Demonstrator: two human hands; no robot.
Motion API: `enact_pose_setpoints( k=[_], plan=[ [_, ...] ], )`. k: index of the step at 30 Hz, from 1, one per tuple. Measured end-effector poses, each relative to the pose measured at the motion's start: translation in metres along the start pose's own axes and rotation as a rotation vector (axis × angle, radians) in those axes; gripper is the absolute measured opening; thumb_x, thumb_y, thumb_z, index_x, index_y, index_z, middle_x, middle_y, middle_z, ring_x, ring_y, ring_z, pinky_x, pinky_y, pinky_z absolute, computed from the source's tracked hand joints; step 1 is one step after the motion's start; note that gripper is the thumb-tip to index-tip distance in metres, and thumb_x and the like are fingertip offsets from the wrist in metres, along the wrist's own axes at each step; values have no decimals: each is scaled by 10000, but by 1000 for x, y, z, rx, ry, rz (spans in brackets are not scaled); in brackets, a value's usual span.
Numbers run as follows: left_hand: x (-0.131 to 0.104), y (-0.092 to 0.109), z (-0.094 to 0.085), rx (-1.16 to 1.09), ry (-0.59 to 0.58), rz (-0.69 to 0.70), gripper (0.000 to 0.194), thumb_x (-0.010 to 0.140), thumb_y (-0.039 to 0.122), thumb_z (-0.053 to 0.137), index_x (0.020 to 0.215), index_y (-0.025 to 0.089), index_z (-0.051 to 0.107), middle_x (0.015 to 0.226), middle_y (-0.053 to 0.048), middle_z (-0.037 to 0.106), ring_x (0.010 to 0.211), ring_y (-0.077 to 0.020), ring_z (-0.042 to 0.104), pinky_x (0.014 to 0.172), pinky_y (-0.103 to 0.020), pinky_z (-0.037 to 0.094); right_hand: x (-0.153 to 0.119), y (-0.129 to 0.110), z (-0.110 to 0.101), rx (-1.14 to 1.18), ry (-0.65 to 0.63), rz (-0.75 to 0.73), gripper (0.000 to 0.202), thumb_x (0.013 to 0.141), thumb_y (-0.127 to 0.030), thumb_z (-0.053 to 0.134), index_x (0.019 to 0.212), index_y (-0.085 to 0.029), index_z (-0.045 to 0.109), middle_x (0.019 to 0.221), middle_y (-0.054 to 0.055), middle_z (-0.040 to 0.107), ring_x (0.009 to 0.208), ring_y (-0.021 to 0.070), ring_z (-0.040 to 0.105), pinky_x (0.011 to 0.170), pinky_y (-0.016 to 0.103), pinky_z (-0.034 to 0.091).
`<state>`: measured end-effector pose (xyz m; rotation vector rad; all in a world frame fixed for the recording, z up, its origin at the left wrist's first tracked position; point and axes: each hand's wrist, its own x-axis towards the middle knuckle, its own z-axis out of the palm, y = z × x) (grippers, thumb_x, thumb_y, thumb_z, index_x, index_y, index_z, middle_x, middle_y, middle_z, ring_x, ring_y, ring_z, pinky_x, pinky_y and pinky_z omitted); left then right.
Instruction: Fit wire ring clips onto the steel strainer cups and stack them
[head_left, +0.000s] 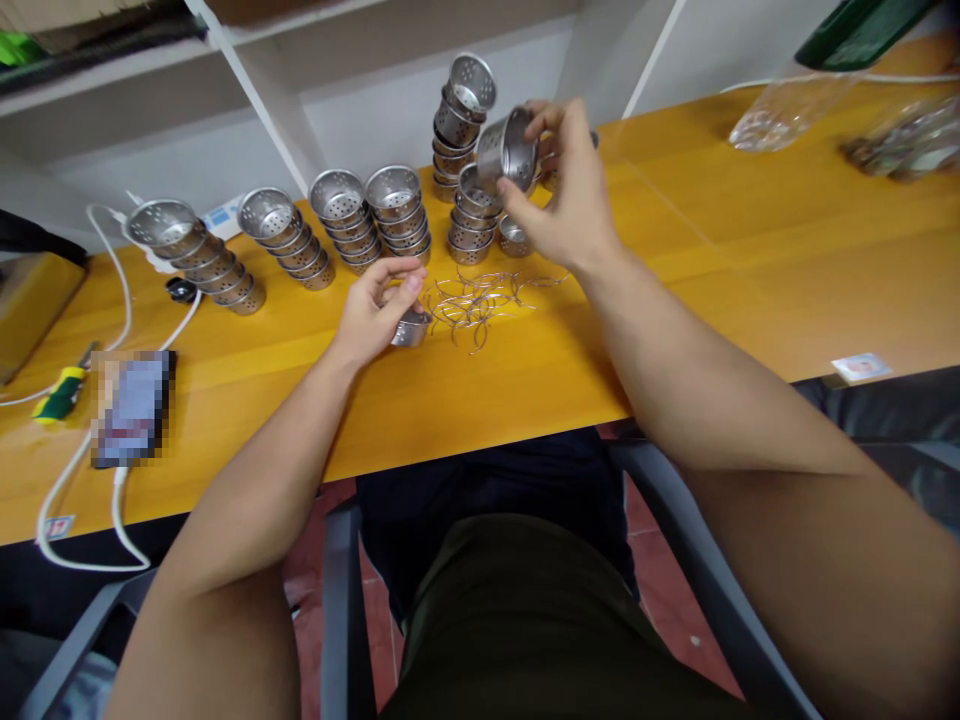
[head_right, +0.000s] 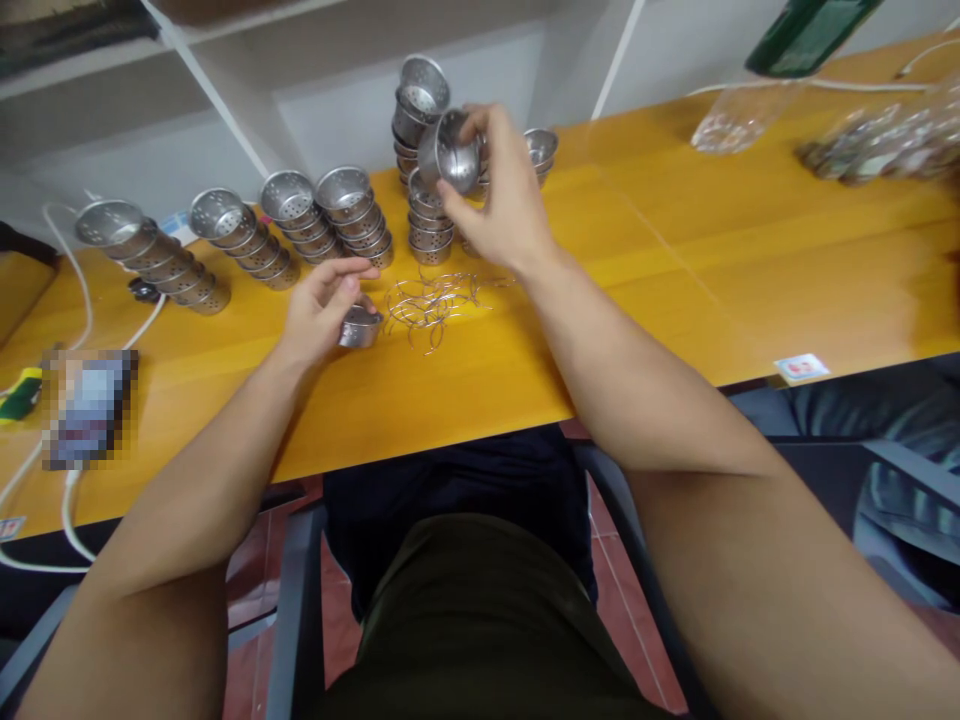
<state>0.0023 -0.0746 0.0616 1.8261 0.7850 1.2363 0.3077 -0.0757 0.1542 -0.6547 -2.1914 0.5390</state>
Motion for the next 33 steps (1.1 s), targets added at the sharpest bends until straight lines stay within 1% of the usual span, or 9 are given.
enact_pose_setpoints(
  k=[5,7,10,14,16,19,25,30,33],
  plan=[
    [-1,7,4,-22,1,-14,784,1048,902,1009,1404,217,875,1365,-143,959,805,-150,891,779,-280,764,6,-2,10,-74,4,30,677,936,-864,1046,1526,-549,943,1692,55,835,1708,497,655,1276,814,651],
    [-1,7,3,-33,3,-24,782,1034,888,1032,1401,215,878,1359,-140,952,799,-138,879,771,-265,758,4,22,8,-95,76,65,630,956,-914,981,1474,-555,953,1589,64,879,1710,485,643,1278,803,630],
    [-2,7,2,-46,-2,-54,823,991,900,1062,1395,209,872,1325,-130,937,788,-127,857,767,-257,754,0,77,8,-112,320,78,592,1039,-988,836,1384,-523,964,1527,73,905,1791,421,512,1375,718,534],
    [-3,10,4,-46,-23,-93,868,956,928,1073,1395,211,857,1368,-146,934,816,-127,850,791,-265,765,-3,127,19,-127,456,22,679,1090,-962,809,1515,-445,926,1869,27,737,1803,366,447,1520,600,394],
    [-3,11,4,-48,-23,-100,885,940,940,1079,1394,213,856,1401,-155,934,821,-123,845,792,-264,767,-5,128,24,-152,454,42,738,1120,-864,822,1731,-450,825,1929,35,669,1837,386,454,1541,636,395],
    [-4,11,3,-49,-27,-104,905,931,946,1084,1406,211,854,1414,-158,930,823,-120,841,795,-266,771,-7,116,23,-176,387,38,887,1133,-784,825,1935,-442,661,1842,113,705,1877,437,434,1523,705,442],
    [-5,10,2,-40,-39,-101,886,961,946,1059,1413,212,851,1422,-161,923,843,-142,851,798,-292,780,8,129,11,-109,307,-27,821,1070,-867,894,1764,-434,829,1509,130,826,1736,397,527,1452,608,484],
    [-6,9,2,-52,-33,-126,890,937,952,1075,1398,221,861,1413,-153,927,835,-137,841,806,-297,780,28,157,4,-134,232,-26,976,1085,-922,850,1863,-339,769,1567,152,762,1626,352,556,1522,518,363],
    [-5,9,2,-50,-47,-119,889,937,963,1065,1393,227,866,1408,-151,929,844,-153,850,826,-326,790,33,166,2,-186,177,-3,1013,1107,-929,804,1896,-298,745,1608,190,711,1544,364,604,1521,566,386]
  ],
)
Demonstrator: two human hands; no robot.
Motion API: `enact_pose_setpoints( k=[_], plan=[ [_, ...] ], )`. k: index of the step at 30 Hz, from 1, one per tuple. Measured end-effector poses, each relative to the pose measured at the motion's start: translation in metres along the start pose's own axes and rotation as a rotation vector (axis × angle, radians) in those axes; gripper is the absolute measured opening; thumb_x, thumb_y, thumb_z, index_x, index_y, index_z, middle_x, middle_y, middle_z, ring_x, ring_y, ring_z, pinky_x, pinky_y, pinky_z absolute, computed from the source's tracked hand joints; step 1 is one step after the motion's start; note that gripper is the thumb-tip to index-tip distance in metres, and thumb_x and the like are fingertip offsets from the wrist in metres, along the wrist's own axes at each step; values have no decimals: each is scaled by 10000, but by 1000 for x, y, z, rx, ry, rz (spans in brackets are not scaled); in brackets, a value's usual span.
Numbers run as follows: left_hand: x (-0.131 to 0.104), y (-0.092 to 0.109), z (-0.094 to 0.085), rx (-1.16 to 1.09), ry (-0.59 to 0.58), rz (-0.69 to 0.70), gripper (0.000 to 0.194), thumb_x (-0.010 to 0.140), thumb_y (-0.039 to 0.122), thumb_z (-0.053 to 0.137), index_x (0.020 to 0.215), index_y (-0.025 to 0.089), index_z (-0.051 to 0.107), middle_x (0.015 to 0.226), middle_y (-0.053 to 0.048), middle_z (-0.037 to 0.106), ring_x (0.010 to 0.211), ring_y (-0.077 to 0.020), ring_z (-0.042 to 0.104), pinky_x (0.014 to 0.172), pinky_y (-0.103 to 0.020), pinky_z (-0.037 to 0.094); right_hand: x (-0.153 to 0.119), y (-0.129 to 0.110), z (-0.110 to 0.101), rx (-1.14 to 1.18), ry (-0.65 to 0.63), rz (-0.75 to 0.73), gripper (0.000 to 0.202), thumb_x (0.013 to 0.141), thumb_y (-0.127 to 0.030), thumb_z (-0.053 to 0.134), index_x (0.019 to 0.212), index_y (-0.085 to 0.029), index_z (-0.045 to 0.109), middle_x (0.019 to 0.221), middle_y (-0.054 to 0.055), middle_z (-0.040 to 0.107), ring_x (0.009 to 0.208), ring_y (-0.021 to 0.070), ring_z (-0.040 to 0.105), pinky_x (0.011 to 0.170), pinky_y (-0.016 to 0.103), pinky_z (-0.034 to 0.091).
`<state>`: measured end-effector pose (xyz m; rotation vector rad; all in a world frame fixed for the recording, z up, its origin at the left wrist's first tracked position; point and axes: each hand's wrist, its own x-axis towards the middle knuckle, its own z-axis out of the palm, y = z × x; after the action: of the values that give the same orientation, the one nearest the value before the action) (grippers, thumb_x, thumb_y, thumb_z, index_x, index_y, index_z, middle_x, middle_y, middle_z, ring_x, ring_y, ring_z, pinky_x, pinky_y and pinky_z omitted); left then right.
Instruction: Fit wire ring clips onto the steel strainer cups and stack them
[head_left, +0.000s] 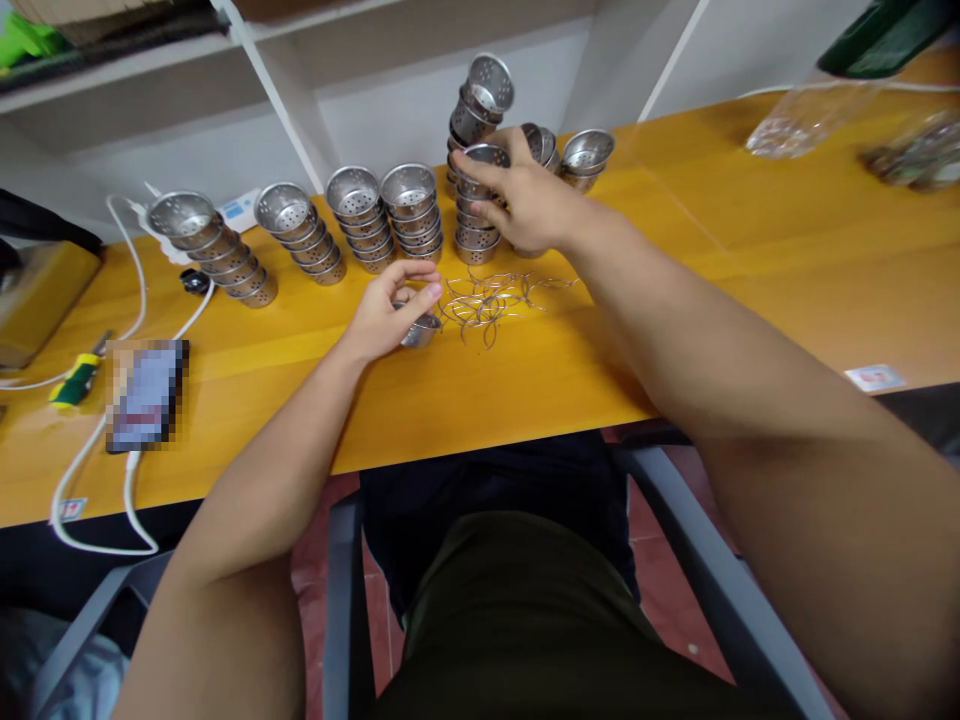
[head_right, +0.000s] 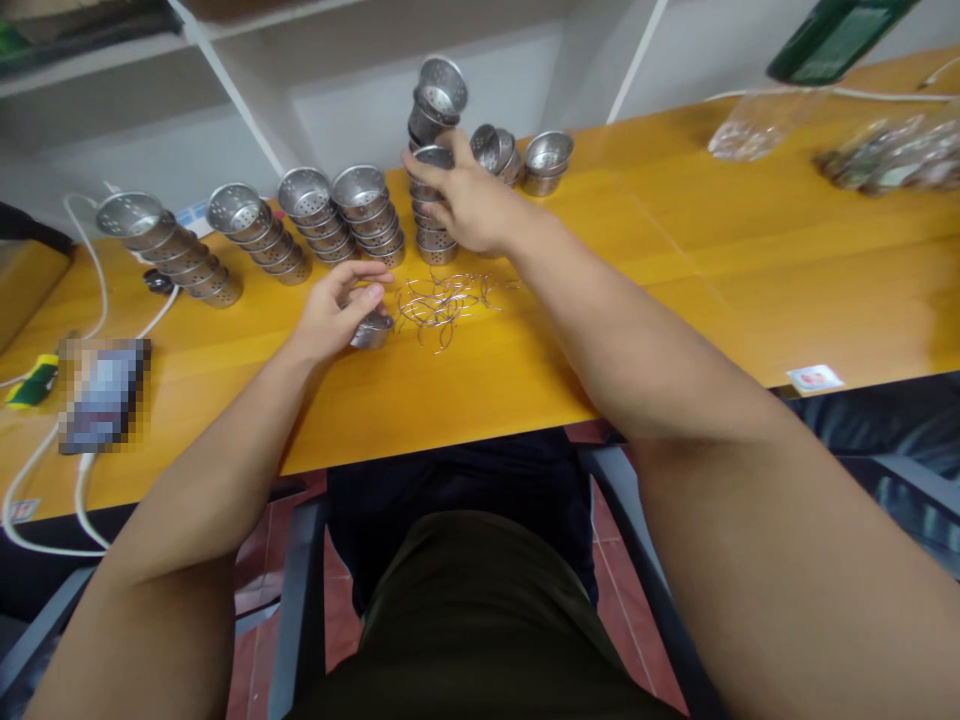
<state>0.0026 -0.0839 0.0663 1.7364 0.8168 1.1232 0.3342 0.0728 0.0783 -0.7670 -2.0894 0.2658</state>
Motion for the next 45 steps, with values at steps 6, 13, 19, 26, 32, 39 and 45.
enact_pose_setpoints(
  k=[6,13,19,26,32,39,45],
  plan=[
    [-1,2,0,7,16,-22,922,916,999,1055,1387,230,861,1395,-152,928,835,-141,827,802,-297,742,-7,-15,3,-91,47,-32,975,1141,-874,780,1923,-297,696,1830,212,629,1566,354,622,1410,617,520],
    [3,-8,-2,107,129,91,973,933,1033,1006,1472,245,821,1533,-160,884,1023,-205,866,909,-336,720,-24,-138,-17,-112,248,-19,419,1241,-660,745,1585,-443,849,1476,144,836,1709,430,590,1312,640,611],
    [4,-9,-9,94,231,218,795,1164,1047,679,1560,362,751,1628,-110,810,1185,-277,854,1084,-487,714,-51,-190,30,333,-342,-188,324,1243,-372,738,1527,-245,829,1536,174,810,1290,348,804,1165,524,683],
    [-6,12,-3,189,104,225,945,1120,1153,585,1602,351,718,1577,-84,819,1146,-260,836,1010,-488,670,-61,-194,50,419,-477,-216,172,1256,-323,692,1235,-213,823,1322,149,816,1179,306,762,1058,453,593],
    [1,11,-1,123,86,190,875,1150,1105,582,1289,284,850,1228,-107,883,1005,-269,866,895,-426,702,-58,-182,44,421,-302,-99,356,1105,-395,908,994,-258,598,1014,25,650,900,229,578,857,387,452],
    [3,10,-11,234,-86,97,1221,606,1229,1006,1284,227,849,1176,-99,888,994,-278,826,905,-385,706,-55,-163,45,660,-339,25,492,1120,-596,958,998,-276,605,897,-30,632,748,175,507,690,341,389],
    [5,5,-4,290,92,213,965,1033,1162,731,1185,220,879,999,-87,849,839,-228,755,752,-348,633,-47,-169,51,699,-167,177,898,995,-1086,927,825,-272,589,768,-41,519,711,166,407,671,358,328]
  ],
)
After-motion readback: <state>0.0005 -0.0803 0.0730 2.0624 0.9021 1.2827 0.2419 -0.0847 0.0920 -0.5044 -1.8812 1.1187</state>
